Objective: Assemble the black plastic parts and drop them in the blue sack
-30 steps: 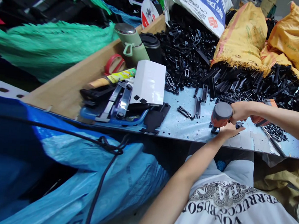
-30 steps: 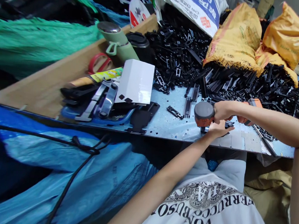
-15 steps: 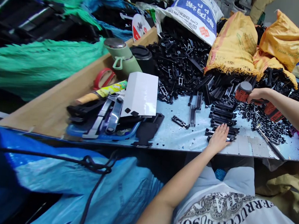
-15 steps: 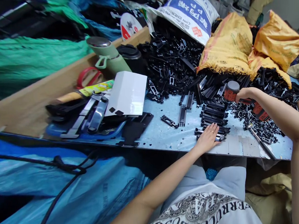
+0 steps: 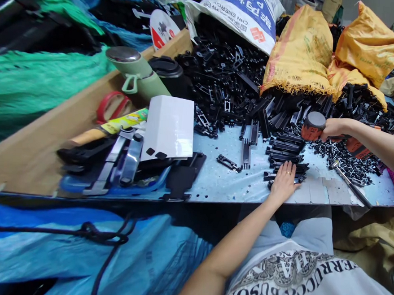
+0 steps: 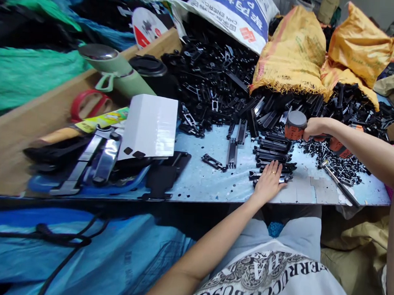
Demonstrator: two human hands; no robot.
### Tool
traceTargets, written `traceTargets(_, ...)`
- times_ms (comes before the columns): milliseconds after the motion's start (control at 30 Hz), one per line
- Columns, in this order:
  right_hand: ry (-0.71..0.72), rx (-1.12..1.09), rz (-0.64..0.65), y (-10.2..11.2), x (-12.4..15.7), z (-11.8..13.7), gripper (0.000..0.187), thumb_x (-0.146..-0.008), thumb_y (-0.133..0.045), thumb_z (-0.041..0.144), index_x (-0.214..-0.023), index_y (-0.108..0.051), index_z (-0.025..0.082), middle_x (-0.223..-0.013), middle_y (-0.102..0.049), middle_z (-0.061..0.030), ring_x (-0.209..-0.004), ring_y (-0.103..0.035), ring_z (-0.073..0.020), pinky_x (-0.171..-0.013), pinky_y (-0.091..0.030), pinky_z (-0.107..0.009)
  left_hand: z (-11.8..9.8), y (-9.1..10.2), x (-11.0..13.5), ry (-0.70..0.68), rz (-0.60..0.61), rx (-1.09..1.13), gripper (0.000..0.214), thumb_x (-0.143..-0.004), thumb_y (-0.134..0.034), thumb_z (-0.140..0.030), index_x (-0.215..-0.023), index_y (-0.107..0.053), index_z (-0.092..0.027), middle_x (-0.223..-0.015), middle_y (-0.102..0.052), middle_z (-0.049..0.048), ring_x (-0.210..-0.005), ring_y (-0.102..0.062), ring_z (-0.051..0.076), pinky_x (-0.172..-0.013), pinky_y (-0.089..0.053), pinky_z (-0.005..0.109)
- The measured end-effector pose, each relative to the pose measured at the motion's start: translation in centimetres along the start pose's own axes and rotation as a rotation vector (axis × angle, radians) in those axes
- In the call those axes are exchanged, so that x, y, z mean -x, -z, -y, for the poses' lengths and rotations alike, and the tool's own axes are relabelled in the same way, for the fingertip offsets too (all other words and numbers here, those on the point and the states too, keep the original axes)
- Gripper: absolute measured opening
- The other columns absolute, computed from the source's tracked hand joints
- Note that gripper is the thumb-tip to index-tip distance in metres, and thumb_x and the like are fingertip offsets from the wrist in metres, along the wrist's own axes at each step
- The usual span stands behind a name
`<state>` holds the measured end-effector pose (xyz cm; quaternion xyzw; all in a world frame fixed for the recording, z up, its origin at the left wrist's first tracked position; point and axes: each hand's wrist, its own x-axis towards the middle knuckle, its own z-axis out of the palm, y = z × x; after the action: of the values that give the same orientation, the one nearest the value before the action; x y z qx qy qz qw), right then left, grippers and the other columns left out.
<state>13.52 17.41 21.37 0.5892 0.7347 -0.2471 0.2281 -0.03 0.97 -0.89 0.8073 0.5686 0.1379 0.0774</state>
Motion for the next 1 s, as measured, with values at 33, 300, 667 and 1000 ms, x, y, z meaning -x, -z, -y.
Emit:
traceTargets(33, 0.006, 0.017, -0.002, -0.2, -0.1, 0.1, 0.021, -0.064, -0.066, 0.021, -0.083, -0.063, 0.010, -0.052, -0.049, 0.0021, -0.041, -0.044, -0.0100, -0.042, -0.037, -0.023, 0.0, 0.1, 0.0, -0.002, 0.003, 0.000, 0.078, -0.084, -0.049, -0.052, -0.141, -0.030, -0.002, -0.148, -0.026, 0.0219, -0.140, -0.018, 0.032, -0.115, -0.015, 0.044)
traceTargets(300, 0.038, 0.207, -0.007, -0.8, -0.1, 1.3, 0.023, -0.063, -0.063, 0.022, -0.084, -0.066, 0.012, -0.062, -0.058, -0.0021, -0.052, -0.054, -0.0137, -0.048, -0.041, -0.023, -0.1, 0.4, 0.1, 0.009, 0.003, 0.008, 0.079, -0.085, -0.046, -0.053, -0.140, -0.030, 0.001, -0.148, -0.026, 0.0221, -0.140, -0.018, 0.032, -0.115, -0.015, 0.044)
traceTargets(667, 0.013, 0.177, 0.065, -2.6, 2.3, 2.5, 0.014, -0.062, -0.065, 0.023, -0.071, -0.064, 0.012, -0.049, -0.051, -0.0008, -0.045, -0.050, -0.0137, -0.045, -0.039, -0.025, 0.0, -0.1, 0.2, -0.018, -0.045, 0.019, 0.078, -0.084, -0.049, -0.050, -0.139, -0.032, 0.003, -0.147, -0.027, 0.0236, -0.140, -0.018, 0.032, -0.115, -0.015, 0.043)
traceTargets(1000, -0.019, 0.193, 0.035, -2.9, 5.7, 0.2, 0.018, -0.062, -0.067, 0.025, -0.077, -0.066, 0.016, -0.055, -0.055, -0.0017, -0.054, -0.056, -0.0161, -0.049, -0.042, -0.025, -0.3, 0.0, -0.4, 0.031, 0.046, 0.026, 0.079, -0.084, -0.048, -0.050, -0.142, -0.026, -0.001, -0.150, -0.022, 0.0203, -0.141, -0.015, 0.030, -0.115, -0.012, 0.042)
